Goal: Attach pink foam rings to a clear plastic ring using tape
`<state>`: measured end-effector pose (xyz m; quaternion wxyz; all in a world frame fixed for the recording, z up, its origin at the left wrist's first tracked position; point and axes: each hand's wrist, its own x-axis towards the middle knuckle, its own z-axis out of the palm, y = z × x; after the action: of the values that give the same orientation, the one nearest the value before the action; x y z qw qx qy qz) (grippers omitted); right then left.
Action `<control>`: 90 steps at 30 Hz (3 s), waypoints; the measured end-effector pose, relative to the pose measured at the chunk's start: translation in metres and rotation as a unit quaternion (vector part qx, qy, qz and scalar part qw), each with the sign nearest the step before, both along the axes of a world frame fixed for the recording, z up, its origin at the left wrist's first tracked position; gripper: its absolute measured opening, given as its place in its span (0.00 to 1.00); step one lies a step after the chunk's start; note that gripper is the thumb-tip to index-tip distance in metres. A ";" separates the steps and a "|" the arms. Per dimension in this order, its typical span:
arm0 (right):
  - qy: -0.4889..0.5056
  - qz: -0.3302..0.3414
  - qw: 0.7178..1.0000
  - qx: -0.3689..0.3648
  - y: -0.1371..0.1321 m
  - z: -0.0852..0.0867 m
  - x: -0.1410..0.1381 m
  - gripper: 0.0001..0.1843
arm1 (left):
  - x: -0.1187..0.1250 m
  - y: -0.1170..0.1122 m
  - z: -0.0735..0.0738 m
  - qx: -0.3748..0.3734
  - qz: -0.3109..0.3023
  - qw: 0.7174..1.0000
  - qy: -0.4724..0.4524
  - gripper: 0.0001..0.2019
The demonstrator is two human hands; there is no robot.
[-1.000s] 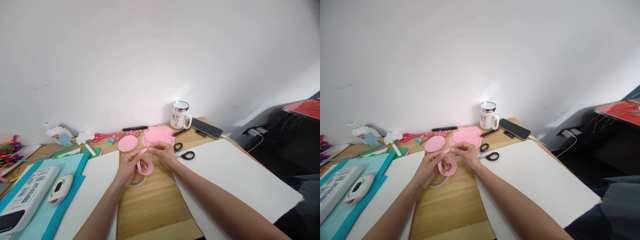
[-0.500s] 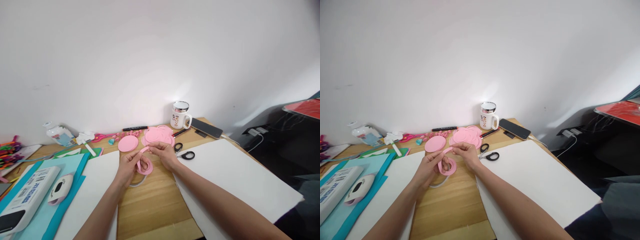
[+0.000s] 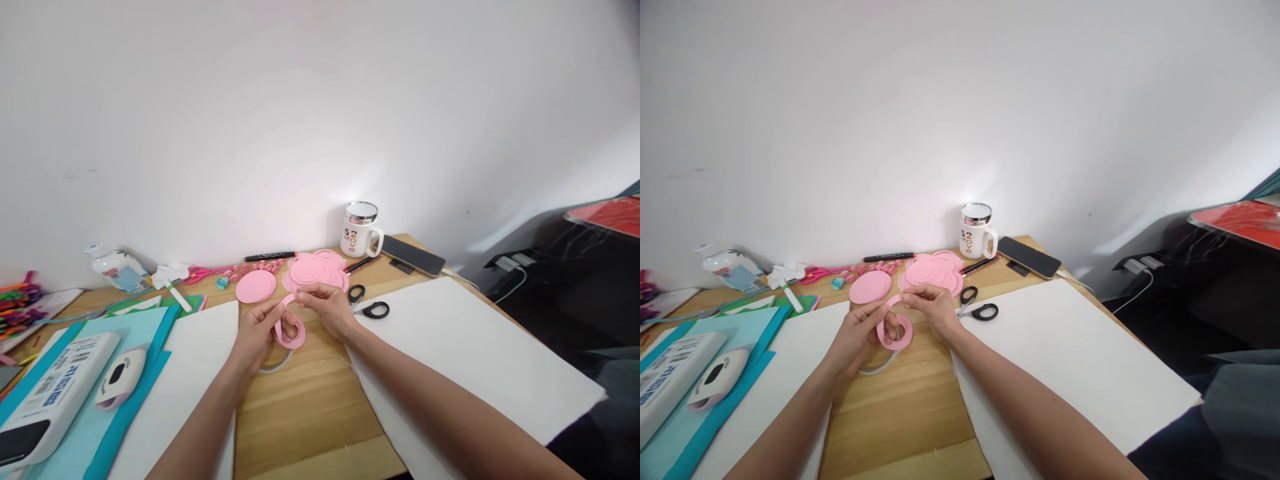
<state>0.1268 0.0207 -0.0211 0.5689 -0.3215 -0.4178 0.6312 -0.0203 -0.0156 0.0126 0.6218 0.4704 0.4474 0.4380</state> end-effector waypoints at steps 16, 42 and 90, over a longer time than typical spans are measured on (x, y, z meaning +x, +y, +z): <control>0.003 -0.002 1.000 0.019 -0.001 0.002 0.001 0.09 | 0.000 -0.001 0.001 0.018 0.000 1.000 0.005 0.13; 0.009 -0.008 1.000 0.015 0.000 -0.001 -0.001 0.12 | -0.001 -0.001 0.002 0.014 -0.002 1.000 0.003 0.12; 0.108 -0.088 0.990 -0.040 0.004 -0.001 0.000 0.12 | -0.005 -0.005 -0.006 0.258 0.032 0.879 0.399 0.10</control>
<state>0.1272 0.0250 -0.0220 0.6504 -0.3094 -0.2990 0.6260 -0.0250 -0.0202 0.0064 0.2326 0.7347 0.5435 0.3326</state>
